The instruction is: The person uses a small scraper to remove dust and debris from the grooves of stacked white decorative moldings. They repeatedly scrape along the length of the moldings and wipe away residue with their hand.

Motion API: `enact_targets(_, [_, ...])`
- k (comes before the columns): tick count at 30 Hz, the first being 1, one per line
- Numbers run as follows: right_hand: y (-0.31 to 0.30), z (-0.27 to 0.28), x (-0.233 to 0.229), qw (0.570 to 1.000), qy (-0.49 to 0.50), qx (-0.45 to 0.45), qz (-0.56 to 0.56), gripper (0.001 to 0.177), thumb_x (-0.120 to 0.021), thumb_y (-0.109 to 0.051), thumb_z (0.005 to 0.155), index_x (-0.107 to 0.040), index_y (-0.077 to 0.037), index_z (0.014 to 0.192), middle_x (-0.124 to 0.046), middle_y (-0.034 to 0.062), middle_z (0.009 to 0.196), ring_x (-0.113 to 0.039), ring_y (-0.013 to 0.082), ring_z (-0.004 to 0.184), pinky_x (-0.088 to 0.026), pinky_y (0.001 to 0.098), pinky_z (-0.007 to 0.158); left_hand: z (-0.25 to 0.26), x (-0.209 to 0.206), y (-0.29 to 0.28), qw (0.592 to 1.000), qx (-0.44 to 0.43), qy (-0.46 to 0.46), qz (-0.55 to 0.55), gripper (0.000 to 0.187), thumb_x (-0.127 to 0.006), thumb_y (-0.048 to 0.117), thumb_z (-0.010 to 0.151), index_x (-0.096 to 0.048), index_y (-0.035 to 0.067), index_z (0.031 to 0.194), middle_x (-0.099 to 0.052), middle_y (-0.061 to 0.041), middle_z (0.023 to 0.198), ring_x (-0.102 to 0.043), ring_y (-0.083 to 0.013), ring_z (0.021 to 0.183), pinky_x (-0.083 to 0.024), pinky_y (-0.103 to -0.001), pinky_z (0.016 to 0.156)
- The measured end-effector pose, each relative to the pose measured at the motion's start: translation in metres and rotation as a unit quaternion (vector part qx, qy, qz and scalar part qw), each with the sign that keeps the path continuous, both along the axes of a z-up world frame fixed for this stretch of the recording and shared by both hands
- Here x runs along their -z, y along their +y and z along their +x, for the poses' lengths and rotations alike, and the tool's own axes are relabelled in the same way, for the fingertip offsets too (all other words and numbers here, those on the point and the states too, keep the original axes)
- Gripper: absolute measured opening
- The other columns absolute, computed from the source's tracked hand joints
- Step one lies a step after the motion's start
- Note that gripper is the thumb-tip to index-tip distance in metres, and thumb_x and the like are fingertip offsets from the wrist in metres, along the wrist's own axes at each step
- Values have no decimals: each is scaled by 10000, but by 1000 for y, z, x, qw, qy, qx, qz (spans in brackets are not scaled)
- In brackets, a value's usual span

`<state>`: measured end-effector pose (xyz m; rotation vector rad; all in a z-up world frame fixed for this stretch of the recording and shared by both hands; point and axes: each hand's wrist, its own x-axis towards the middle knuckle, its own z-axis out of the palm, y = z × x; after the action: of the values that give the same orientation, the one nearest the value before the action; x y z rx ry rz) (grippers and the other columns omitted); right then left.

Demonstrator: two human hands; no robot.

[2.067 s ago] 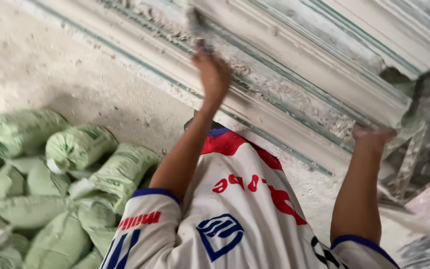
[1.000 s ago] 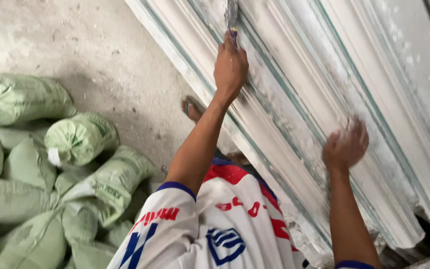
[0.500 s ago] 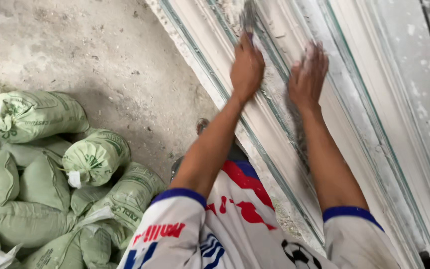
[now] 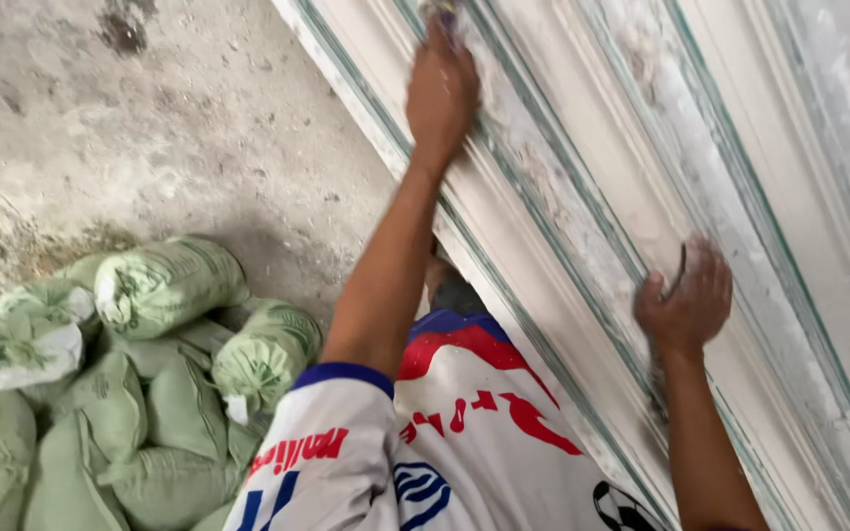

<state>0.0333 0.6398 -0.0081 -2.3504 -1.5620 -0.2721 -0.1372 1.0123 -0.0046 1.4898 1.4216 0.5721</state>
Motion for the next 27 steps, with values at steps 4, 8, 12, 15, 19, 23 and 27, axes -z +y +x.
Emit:
enact_targets(4, [-3,10,9,999,-21,-2,-30,506,-558,-166,945,-653,105,1361,-701,292,1337,-656,466,1246,-507,569,1023,-10,10,103,993,-13,79,86,413,-392,289,1007,-451,63,1348,-684,-197,1052,-685,-367,853,-534,-507,680])
enact_targets(8, [-6,12,14,999,37,-8,-32,455,-518,-68,975,-552,125,1386,-603,329,1338,-560,507,1234,-395,602,1050,-17,-22,71,1000,3,-3,22,441,-317,192,1063,-432,-14,1435,-719,-221,1029,-566,-128,488,-465,-276,313])
enact_targets(12, [91,-3,6,998,57,33,-5,429,-470,-225,1072,-578,160,1230,-547,344,1281,-465,487,1234,-351,582,1076,-19,1,124,999,31,13,-14,587,-99,444,1032,-361,82,1411,-602,-158,894,-540,-171,498,-527,-358,357])
enact_targets(15, [218,-26,-2,991,69,-40,111,403,-449,-166,1077,-470,113,1368,-461,323,1332,-427,471,1209,-364,616,1034,-29,7,231,998,-22,4,54,498,-227,351,1037,-434,78,1398,-720,-219,1173,-711,-232,654,-604,-338,441])
enact_targets(19, [390,-48,2,990,126,-59,32,303,-478,-99,1031,-523,88,1265,-472,291,1396,-397,452,1325,-329,615,1139,-38,-17,284,999,-8,38,-14,426,-337,278,973,-467,22,1287,-615,-293,1231,-618,-579,1054,-455,-647,856])
enact_targets(23, [512,-85,8,994,99,-46,-4,510,-522,-83,1035,-431,41,1522,-494,268,1522,-410,457,1433,-321,597,1180,-56,-30,242,984,103,110,-91,647,-306,321,1046,-187,35,1614,-511,-288,1393,-604,-553,1046,-469,-699,751])
enact_targets(27, [553,-101,-11,999,-8,-25,28,436,-553,-161,1007,-615,50,1384,-625,235,1358,-562,436,1244,-430,567,1046,-65,-10,401,994,35,101,-23,494,-287,328,1035,-364,77,1453,-678,-247,1124,-701,-451,947,-532,-622,738])
